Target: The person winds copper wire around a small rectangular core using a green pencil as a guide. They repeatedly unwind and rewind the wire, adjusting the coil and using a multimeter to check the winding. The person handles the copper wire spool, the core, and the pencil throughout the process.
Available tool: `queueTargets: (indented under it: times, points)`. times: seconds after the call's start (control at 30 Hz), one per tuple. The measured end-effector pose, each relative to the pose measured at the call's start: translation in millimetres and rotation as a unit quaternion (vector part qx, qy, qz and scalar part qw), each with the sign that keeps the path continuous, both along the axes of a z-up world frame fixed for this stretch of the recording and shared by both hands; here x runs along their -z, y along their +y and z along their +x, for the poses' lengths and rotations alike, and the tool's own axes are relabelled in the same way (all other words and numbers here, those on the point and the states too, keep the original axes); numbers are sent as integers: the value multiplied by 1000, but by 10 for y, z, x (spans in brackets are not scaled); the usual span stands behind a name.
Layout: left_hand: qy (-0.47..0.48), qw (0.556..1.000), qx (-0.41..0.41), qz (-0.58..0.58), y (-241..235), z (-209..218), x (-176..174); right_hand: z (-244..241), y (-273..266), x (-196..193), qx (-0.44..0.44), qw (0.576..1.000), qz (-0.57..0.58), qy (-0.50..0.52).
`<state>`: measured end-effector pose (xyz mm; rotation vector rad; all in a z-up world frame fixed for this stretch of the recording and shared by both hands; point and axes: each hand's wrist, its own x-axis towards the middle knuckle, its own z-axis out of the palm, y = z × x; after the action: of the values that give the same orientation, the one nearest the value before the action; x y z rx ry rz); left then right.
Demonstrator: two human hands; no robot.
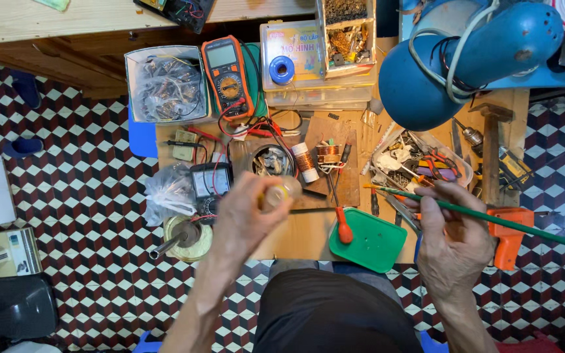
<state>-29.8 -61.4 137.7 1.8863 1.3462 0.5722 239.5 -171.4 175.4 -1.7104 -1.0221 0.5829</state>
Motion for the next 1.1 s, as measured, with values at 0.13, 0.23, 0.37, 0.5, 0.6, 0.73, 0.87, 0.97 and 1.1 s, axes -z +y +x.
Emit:
queueTargets:
  times: [0.13,0.23,0.37,0.5,0.6,0.73,0.87,0.97,1.1]
  points:
    - [-63,997,-21,-34,-446,364,471,-131,-41,9,-44,996,-27,68]
    - [-41,995,-64,-60,-553,381,923,-351,-79,148,-83,990,-70,87]
    - [-68,993,-76,-56,-607,324,1253,-605,-73,325,-138,982,-98,82]
    - [-81,994,-69,-40,-677,323,1319,-715,-62,494,-165,982,-87,42]
    - [-89,993,-75,-32,-713,327,1287,-755,-37,601,-170,982,-87,5]
    - [-96,992,-74,-25,-727,335,1283,-831,65,792,-199,975,-63,-80]
    - [-91,993,-73,10,-709,348,1285,-807,88,837,-267,959,-56,-73]
    - [-77,994,-81,-17,-695,338,1302,-730,61,820,-278,954,-82,-75]
    - [-77,995,-68,-5,-728,316,1292,-750,121,907,-292,949,-78,-90]
